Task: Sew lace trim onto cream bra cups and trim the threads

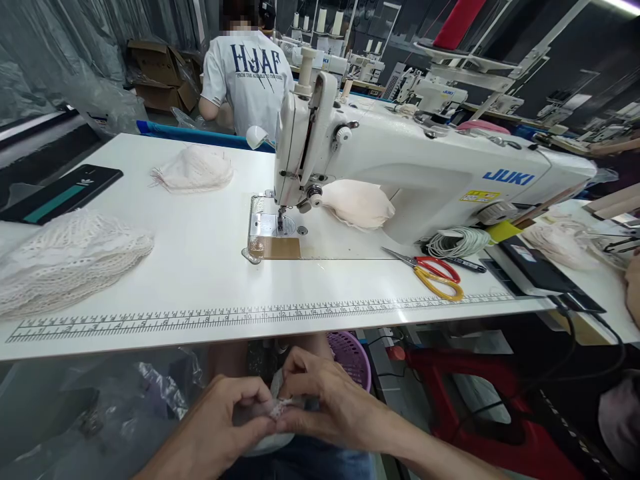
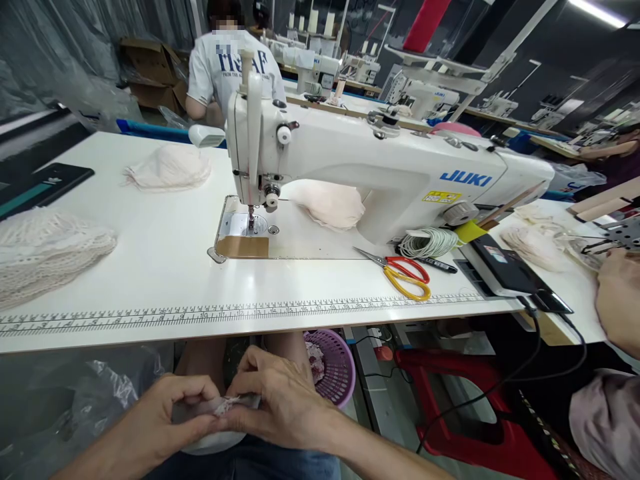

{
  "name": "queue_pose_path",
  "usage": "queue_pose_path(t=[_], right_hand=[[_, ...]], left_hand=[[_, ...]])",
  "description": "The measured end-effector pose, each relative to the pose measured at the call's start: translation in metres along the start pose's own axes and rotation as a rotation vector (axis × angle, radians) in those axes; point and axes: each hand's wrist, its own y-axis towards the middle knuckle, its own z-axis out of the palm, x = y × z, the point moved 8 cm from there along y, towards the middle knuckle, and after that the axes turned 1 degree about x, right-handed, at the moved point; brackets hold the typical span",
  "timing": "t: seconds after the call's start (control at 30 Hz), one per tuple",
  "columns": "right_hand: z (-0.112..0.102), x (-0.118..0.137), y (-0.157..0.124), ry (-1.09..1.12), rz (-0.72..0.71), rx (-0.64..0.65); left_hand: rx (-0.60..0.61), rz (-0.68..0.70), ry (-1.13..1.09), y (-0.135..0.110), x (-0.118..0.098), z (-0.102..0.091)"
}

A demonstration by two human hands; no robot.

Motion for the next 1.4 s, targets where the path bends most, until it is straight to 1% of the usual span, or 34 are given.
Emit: queue_pose_path(t=[0.1, 0.23, 0.37, 0.43, 0.53, 0.63, 0.8, 0.87, 0.93, 1.0, 1.13, 1.23, 1.33, 1.4], right_hand=[[-0.004, -0.001, 0.002, 0.114, -0.062, -0.042], [-0.005, -0.007, 0.0, 0.351, -0.127, -0.008], [0.002, -0.017, -0.005, 0.505, -0.087, 0.057], [0.007, -0.025, -0.007, 0.528, -0.024, 0.075], [0.013, -0.037, -0.011, 0.519, 0.072, 0.066], [0.016, -0.042, -0.011, 0.54, 0.11, 0.067], [0.019, -0.045, -0.01, 0.622, 0.178, 0.065], [0.02, -0.048, -0.01, 0.645, 0.198, 0.059], [0.019, -0.05, -0.011, 0.649, 0.206, 0.055], [0.019, -0.051, -0.011, 0.645, 0.202, 0.071], [0.025, -0.044, -0.01, 0.658, 0.159, 0.145], [0.026, -0.045, -0.007, 0.675, 0.177, 0.124], [0.025, -0.053, -0.007, 0.725, 0.229, 0.091], [0.023, -0.057, -0.009, 0.743, 0.239, 0.083]], left_hand=[[0.045, -0.006, 0.023, -0.003, 0.0, -0.002], [0.167, -0.059, -0.023, -0.011, 0.012, 0.003], [0.148, -0.142, 0.037, -0.013, 0.025, 0.005], [0.144, -0.119, 0.041, -0.012, 0.025, 0.007], [0.149, -0.082, 0.011, -0.011, 0.024, 0.01], [0.191, -0.075, -0.058, -0.012, 0.023, 0.014], [0.219, -0.073, -0.262, -0.01, 0.017, 0.019], [0.206, -0.07, -0.307, -0.007, 0.017, 0.021], [0.162, -0.097, -0.275, -0.003, 0.021, 0.022], [0.143, -0.132, -0.228, 0.0, 0.025, 0.024], [0.209, -0.103, -0.208, 0.002, 0.02, 0.028], [0.232, -0.094, -0.181, -0.001, 0.02, 0.026], [0.197, -0.149, -0.144, -0.007, 0.031, 0.02], [0.175, -0.181, -0.115, -0.01, 0.039, 0.018]])
